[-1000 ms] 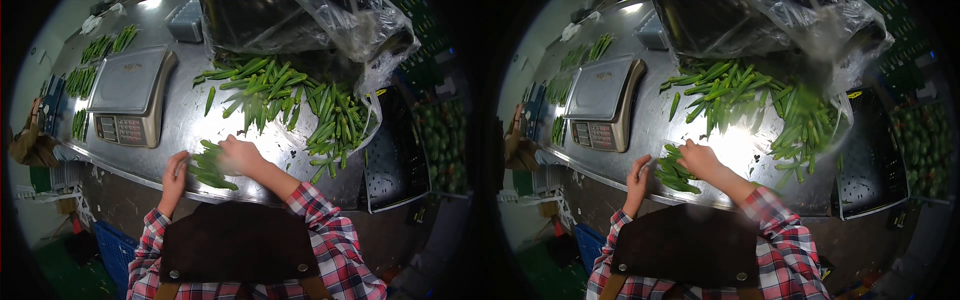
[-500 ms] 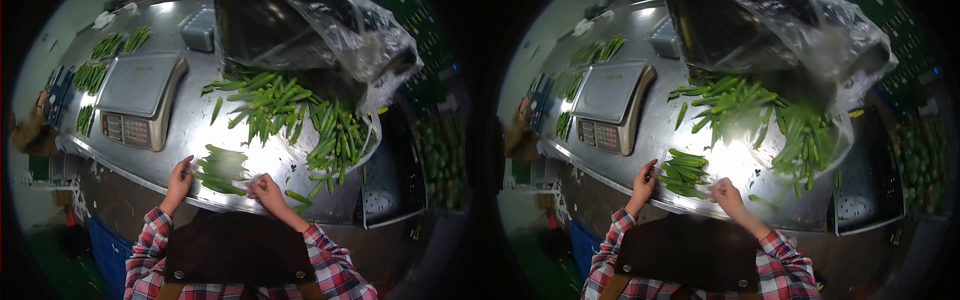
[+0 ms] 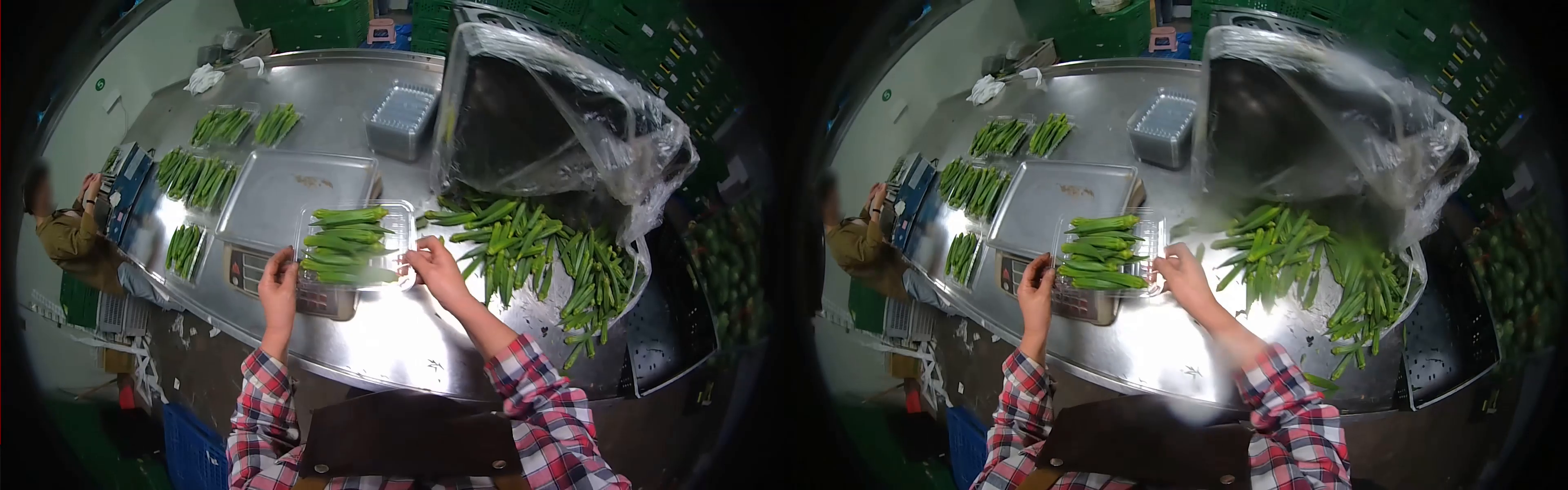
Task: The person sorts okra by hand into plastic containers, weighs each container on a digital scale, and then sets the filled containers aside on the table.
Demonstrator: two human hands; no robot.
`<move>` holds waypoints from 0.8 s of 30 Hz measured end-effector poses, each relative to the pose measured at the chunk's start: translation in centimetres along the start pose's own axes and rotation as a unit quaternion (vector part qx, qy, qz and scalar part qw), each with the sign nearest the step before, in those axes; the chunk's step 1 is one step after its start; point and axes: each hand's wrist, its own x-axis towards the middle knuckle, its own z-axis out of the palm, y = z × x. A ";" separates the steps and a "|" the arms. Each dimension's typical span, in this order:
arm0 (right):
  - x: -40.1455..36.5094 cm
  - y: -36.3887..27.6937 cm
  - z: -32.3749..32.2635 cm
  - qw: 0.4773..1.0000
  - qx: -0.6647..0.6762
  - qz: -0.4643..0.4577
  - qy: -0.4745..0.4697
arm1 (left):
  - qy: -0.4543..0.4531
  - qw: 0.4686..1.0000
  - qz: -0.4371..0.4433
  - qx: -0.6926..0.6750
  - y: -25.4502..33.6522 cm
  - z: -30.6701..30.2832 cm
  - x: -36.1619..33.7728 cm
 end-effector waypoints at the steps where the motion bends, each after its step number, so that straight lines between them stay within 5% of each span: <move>1: 1.2 -0.2 1.4 1.000 0.004 0.000 0.003 | -0.005 1.000 -0.006 0.028 -0.7 -0.8 1.4; 6: 3.5 -0.6 3.6 0.997 -0.060 0.040 0.034 | 0.003 0.979 0.075 0.188 -1.3 -2.8 3.8; 13: 0.1 2.2 -0.5 0.988 -0.027 0.128 0.087 | 0.098 0.989 0.060 0.097 -2.1 -3.2 -2.3; 18: -2.5 3.6 -1.2 0.985 -0.030 0.140 0.091 | 0.000 0.996 0.028 0.086 -1.4 -2.0 -8.3; 24: -5.7 10.0 -4.6 0.988 -0.067 0.096 0.103 | -0.189 0.969 0.149 0.058 -1.8 2.2 -11.5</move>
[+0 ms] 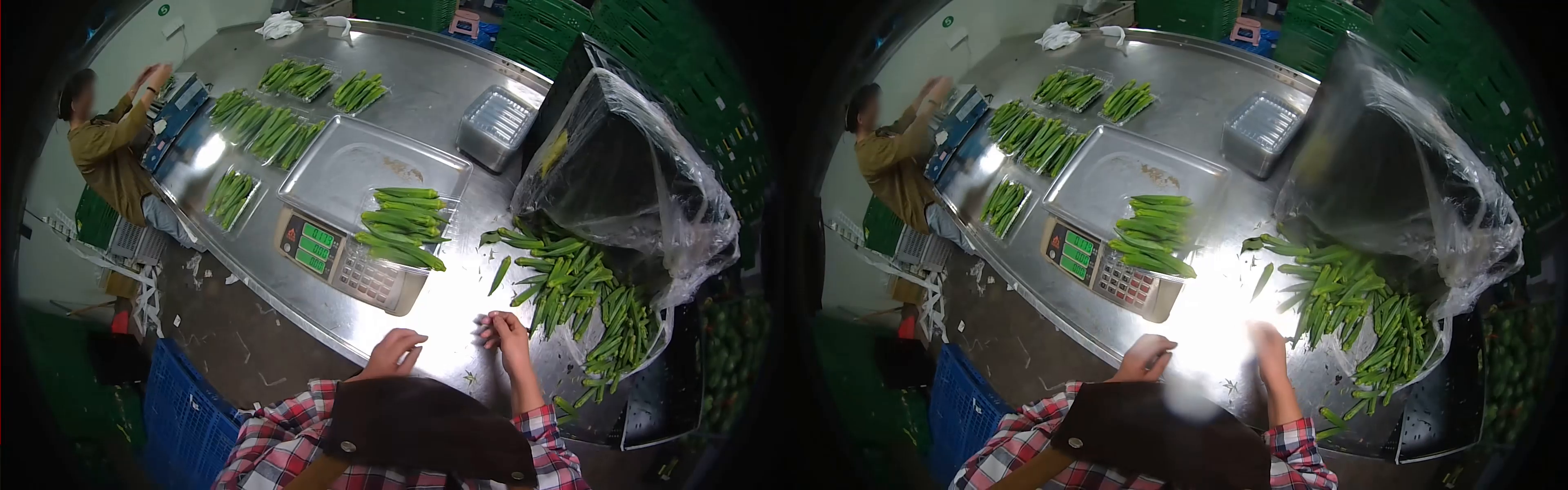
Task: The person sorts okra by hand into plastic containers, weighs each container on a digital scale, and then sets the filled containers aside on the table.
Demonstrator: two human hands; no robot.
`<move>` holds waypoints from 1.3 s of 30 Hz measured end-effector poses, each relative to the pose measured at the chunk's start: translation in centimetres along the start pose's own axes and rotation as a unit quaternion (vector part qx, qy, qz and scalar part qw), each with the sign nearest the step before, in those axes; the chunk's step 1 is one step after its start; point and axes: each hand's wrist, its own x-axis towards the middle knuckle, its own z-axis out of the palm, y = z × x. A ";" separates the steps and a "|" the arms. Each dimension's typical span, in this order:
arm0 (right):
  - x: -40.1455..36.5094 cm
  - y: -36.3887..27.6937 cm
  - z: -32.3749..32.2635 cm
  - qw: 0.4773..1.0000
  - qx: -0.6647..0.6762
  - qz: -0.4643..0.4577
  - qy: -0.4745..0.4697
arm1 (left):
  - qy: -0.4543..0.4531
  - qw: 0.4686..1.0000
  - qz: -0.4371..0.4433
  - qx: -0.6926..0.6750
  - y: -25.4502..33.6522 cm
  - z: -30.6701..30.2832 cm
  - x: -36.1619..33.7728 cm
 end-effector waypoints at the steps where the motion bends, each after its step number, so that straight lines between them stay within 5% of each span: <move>1: -0.5 0.9 -0.4 1.000 0.007 -0.007 0.000 | -0.021 0.999 0.026 -0.001 0.2 0.3 0.1; 4: -2.0 2.4 -1.0 0.999 0.031 0.025 0.034 | -0.047 0.997 0.055 0.018 2.1 -0.3 1.5; 6: -3.6 1.6 -1.4 0.999 -0.017 -0.032 -0.009 | -0.047 0.992 0.112 0.032 1.3 -0.5 2.6; 8: -5.7 -0.5 -0.7 0.993 0.113 0.036 0.023 | -0.026 0.987 0.134 0.084 2.1 -1.8 4.6; 12: -7.1 0.2 -1.4 0.987 0.119 0.092 0.053 | 0.034 0.960 0.199 0.194 2.1 -3.5 8.4; 16: -7.0 0.6 -1.6 0.978 0.174 0.068 0.089 | 0.171 0.949 0.093 0.250 2.2 -5.8 11.0; 18: -6.5 1.3 -2.3 0.975 0.184 0.018 0.127 | 0.170 0.964 0.064 0.193 1.6 -6.8 11.0; 23: -7.1 0.2 -6.0 0.980 0.073 -0.011 0.185 | 0.037 0.955 0.098 0.277 0.3 -5.6 10.7; 27: -6.9 1.0 -10.8 0.940 -0.002 -0.062 0.337 | -0.044 0.860 0.117 0.494 -3.0 -4.4 10.8; 35: -6.7 4.4 -22.2 0.740 -0.407 -0.039 0.534 | -0.028 0.918 0.105 0.382 -2.3 -5.7 12.1; 37: -7.0 2.6 -22.6 0.767 -0.306 -0.003 0.565 | -0.013 0.929 0.109 0.355 -1.3 -5.5 11.4; 39: -6.4 2.7 -23.3 0.754 -0.353 0.003 0.554 | -0.013 0.938 0.104 0.332 0.1 -4.6 10.1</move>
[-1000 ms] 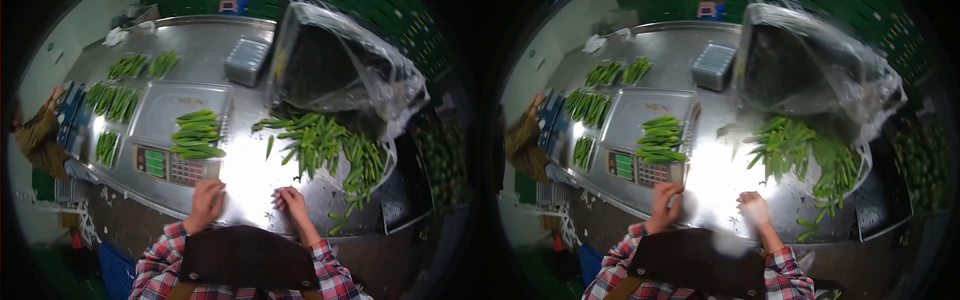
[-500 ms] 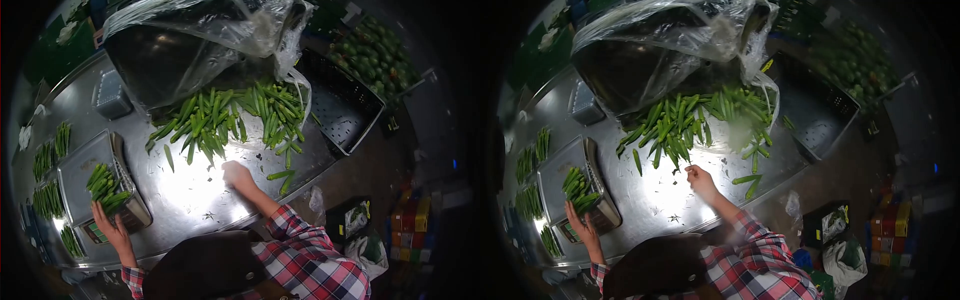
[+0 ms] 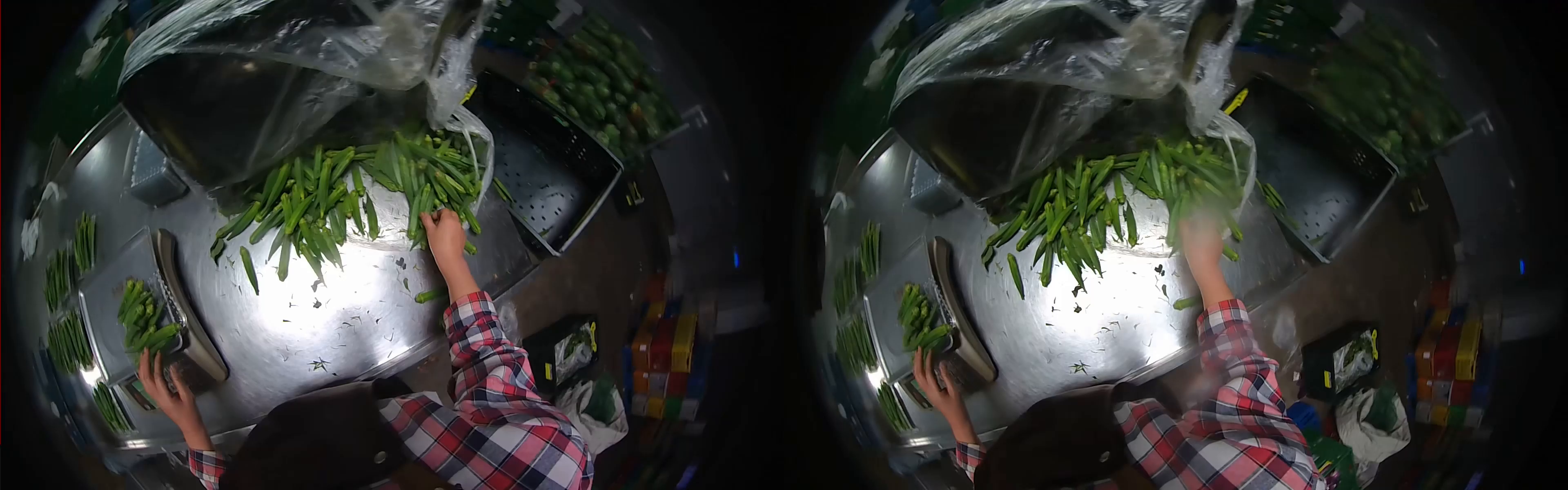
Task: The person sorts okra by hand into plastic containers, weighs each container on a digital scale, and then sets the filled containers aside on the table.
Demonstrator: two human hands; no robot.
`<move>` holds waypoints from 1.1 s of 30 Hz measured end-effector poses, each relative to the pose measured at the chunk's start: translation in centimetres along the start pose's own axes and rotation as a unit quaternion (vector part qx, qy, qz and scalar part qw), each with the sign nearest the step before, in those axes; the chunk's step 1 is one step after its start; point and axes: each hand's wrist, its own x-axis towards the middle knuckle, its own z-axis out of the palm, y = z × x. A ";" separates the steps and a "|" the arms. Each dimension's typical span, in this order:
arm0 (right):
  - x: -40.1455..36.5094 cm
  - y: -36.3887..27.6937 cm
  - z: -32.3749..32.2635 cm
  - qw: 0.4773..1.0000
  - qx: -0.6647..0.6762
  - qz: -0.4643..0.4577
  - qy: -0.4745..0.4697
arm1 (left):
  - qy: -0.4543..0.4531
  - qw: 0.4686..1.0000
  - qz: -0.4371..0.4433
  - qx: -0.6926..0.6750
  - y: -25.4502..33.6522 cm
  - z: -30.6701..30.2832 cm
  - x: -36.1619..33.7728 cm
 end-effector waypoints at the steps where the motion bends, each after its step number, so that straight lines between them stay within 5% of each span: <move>1: 0.5 -0.3 0.6 1.000 -0.017 -0.019 -0.003 | -0.003 1.000 -0.002 -0.010 1.2 -0.1 -0.2; 3: 1.2 1.9 1.4 0.995 -0.061 0.015 -0.071 | 0.003 0.998 -0.033 -0.057 2.3 -0.6 -0.6; 5: 0.4 -0.9 -1.8 0.991 0.020 0.068 -0.114 | 0.005 1.000 -0.007 -0.023 3.2 -1.4 -0.7; 6: -0.6 -0.4 -1.2 0.991 0.126 0.027 -0.034 | 0.017 0.999 -0.015 -0.049 3.3 -1.5 -0.9; 8: -2.1 -0.8 -0.9 0.970 0.234 0.003 -0.069 | 0.049 0.997 -0.002 -0.066 2.5 -1.0 -1.4; 10: -4.0 -2.4 0.2 0.926 0.311 0.083 -0.197 | 0.056 0.995 0.000 -0.077 2.4 -1.3 -1.8; 11: -5.8 -8.3 -2.2 0.910 0.301 0.108 -0.264 | 0.054 0.995 0.000 -0.088 2.4 -1.3 -1.9; 16: -12.9 -22.7 0.6 0.843 0.359 -0.105 -0.388 | 0.053 0.988 -0.005 -0.148 0.3 -2.3 -2.8; 19: -14.9 -31.8 0.2 0.814 0.344 -0.114 -0.454 | 0.063 0.984 -0.029 -0.162 -1.9 -3.6 -3.9; 23: -16.4 -37.0 2.1 0.846 0.261 -0.248 -0.394 | 0.074 0.978 -0.077 -0.179 -4.4 -4.6 -4.9; 26: -16.5 -36.4 2.9 0.873 0.206 -0.256 -0.361 | 0.077 0.974 -0.127 -0.169 -6.0 -4.9 -5.0; 29: -16.7 -35.2 3.7 0.844 0.214 -0.213 -0.443 | 0.070 0.889 -0.292 -0.347 -6.8 -4.2 -4.7; 31: -17.3 -34.6 3.7 0.772 0.280 -0.108 -0.561 | 0.042 0.827 -0.327 -0.455 -7.8 -3.4 -4.5; 33: -18.0 -33.7 4.8 0.748 0.331 -0.082 -0.569 | 0.007 0.769 -0.357 -0.530 -8.5 -2.3 -4.3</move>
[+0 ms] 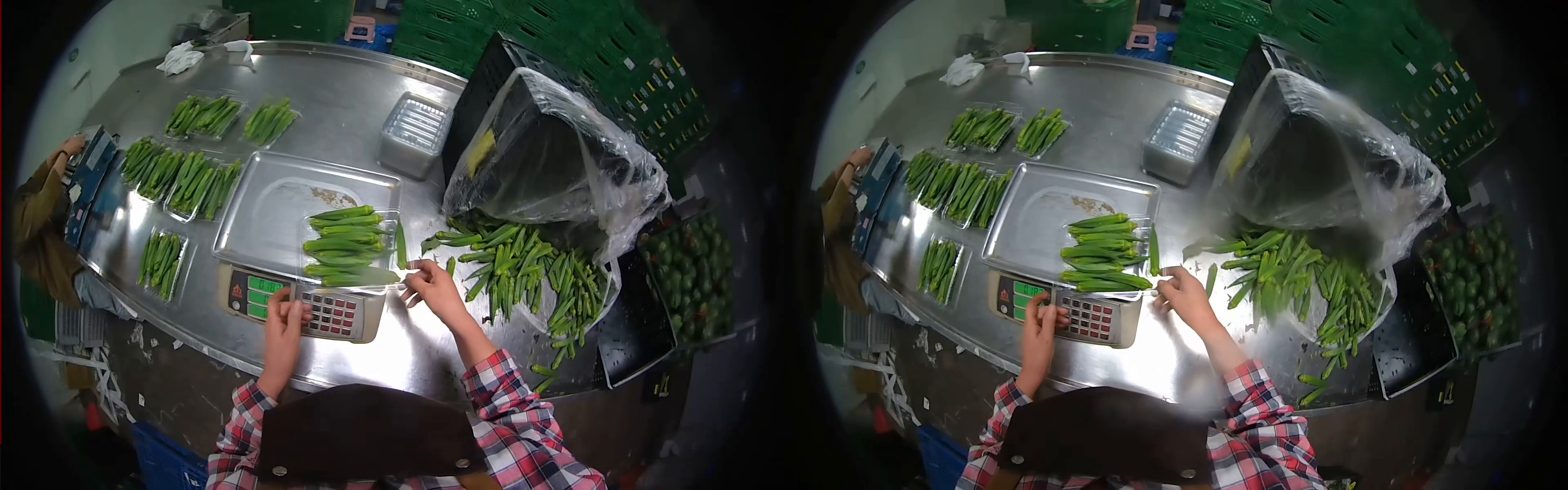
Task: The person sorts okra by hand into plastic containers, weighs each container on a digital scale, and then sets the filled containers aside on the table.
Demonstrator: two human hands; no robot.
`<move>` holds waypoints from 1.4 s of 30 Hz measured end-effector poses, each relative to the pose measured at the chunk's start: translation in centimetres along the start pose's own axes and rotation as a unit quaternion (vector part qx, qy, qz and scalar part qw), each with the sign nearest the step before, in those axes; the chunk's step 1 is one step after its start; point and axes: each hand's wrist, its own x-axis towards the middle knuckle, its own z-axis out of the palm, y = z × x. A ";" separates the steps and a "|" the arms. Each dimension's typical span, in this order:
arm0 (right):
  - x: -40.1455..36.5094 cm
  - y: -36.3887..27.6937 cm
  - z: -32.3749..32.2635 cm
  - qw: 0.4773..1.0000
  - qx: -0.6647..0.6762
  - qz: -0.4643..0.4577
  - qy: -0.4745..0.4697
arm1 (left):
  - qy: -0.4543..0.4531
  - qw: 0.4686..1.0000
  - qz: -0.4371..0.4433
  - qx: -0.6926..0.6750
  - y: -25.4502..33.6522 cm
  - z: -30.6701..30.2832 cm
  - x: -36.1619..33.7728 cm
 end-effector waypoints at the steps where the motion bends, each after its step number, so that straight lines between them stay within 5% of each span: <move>1: 0.1 0.6 -0.2 0.999 0.040 0.003 -0.002 | -0.011 0.999 -0.030 -0.021 -0.3 0.1 0.4; 4: -1.0 1.3 0.1 0.991 0.134 -0.022 -0.010 | -0.027 0.981 -0.137 -0.137 -0.1 0.4 0.5; 8: -3.8 1.5 0.4 0.995 0.096 -0.013 0.001 | -0.137 0.923 -0.177 -0.314 1.2 0.8 -0.2; 15: -5.5 -3.0 4.1 0.989 0.140 -0.029 -0.046 | -0.089 0.904 -0.068 -0.413 -0.6 -2.7 -1.8; 22: -2.6 -5.3 7.8 0.987 0.114 -0.089 -0.066 | 0.081 0.911 0.058 -0.400 1.5 -15.5 -1.1; 28: 2.6 -5.7 4.1 0.968 0.137 -0.178 0.109 | 0.269 0.888 0.172 -0.332 0.5 -29.9 5.0; 30: 5.9 -6.9 2.2 0.953 0.097 -0.224 0.181 | 0.329 0.856 0.172 -0.359 -0.6 -34.3 7.8; 35: 17.0 -7.9 -3.4 0.937 -0.132 -0.270 0.178 | 0.388 0.803 0.135 -0.432 -2.5 -41.4 14.1; 38: 22.4 -6.7 -5.9 0.762 -0.509 -0.323 0.238 | 0.396 0.780 0.103 -0.474 -2.7 -42.4 16.1; 42: 24.7 -7.0 -5.8 0.734 -0.645 -0.162 0.138 | 0.429 0.805 0.034 -0.408 -4.0 -43.7 16.9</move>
